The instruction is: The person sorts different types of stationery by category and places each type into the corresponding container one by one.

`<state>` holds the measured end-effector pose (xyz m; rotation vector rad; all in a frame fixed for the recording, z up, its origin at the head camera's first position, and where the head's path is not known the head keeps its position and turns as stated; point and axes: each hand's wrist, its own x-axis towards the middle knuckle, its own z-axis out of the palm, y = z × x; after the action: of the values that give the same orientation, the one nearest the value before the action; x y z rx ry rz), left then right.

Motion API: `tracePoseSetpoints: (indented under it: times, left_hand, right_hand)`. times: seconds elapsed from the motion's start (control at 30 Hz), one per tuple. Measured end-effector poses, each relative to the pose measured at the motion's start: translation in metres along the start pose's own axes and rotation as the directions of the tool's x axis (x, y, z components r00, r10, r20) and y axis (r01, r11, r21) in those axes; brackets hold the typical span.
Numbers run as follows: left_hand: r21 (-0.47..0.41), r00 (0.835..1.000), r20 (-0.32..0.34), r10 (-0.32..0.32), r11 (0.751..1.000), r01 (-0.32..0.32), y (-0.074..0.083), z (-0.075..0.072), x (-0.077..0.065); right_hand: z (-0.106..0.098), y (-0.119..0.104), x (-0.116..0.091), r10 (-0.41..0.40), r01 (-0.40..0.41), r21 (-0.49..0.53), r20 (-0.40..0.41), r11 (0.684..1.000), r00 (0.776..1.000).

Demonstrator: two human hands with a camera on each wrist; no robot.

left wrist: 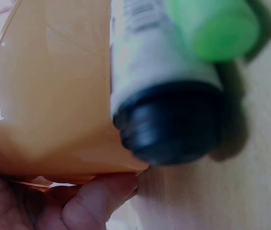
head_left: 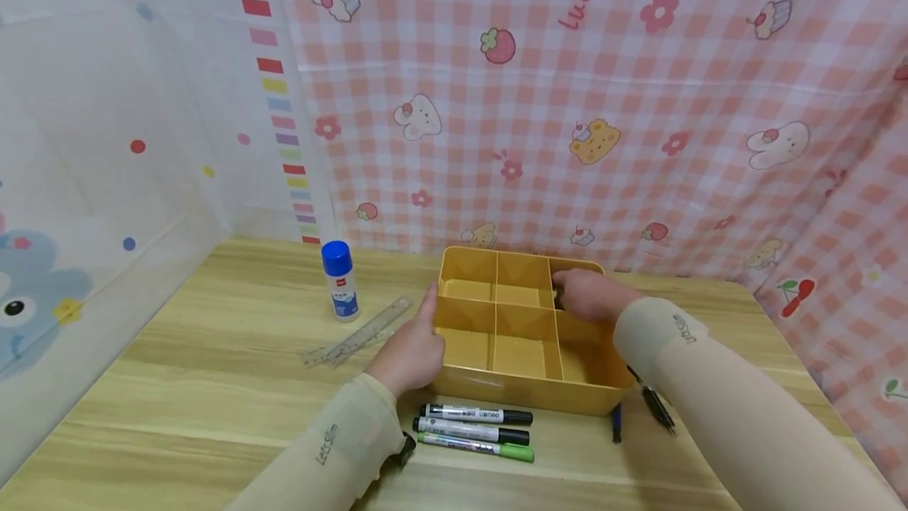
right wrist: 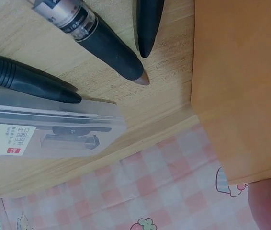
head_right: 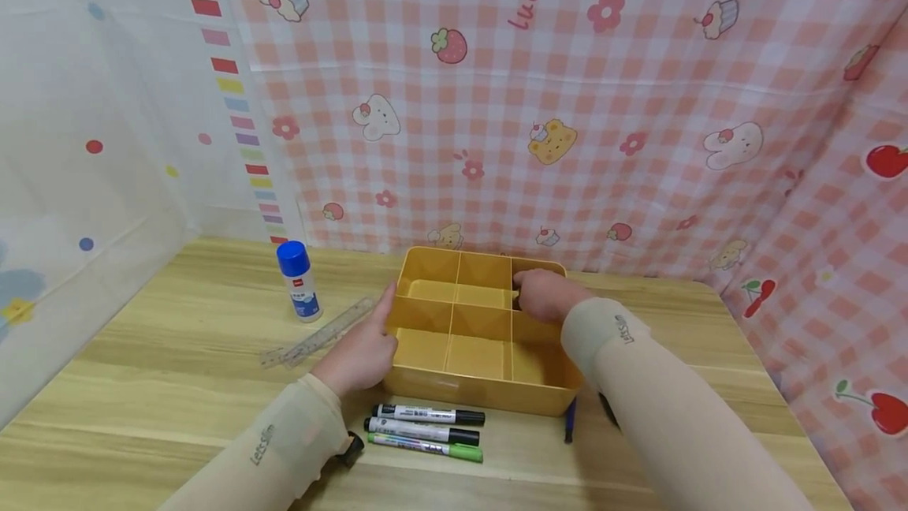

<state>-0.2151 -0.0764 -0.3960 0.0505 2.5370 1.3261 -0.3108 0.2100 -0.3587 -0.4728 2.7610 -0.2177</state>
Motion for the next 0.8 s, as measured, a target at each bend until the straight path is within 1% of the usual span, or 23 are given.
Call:
tracePoseSetpoints:
  times: [0.2, 0.33, 0.47, 0.8]
  left_hand:
    - [0.003, 1.000, -0.008, 0.009, 1.000, -0.009, 0.0005, 0.0015, 0.0001]
    - [0.034, 1.000, -0.021, 0.019, 0.999, -0.018, -0.0018, 0.0016, 0.0006]
    - [0.044, 0.999, -0.023, 0.031, 0.999, -0.030, -0.0041, 0.0012, 0.0014]
    - [0.035, 0.999, -0.025, 0.025, 0.999, -0.024, -0.0016, 0.0017, -0.0008]
  right_hand:
    - [-0.0001, 0.0004, 0.0000, -0.014, 0.014, -0.006, -0.012, 1.000, 1.000]
    - [0.0001, -0.0006, -0.0010, -0.022, 0.022, -0.021, -0.017, 1.000, 1.000]
    - [-0.0008, -0.0036, -0.0034, -0.012, 0.012, -0.028, -0.009, 1.000, 1.000]
    - [0.0000, -0.0035, -0.0032, 0.044, -0.044, 0.015, 0.009, 0.999, 0.999]
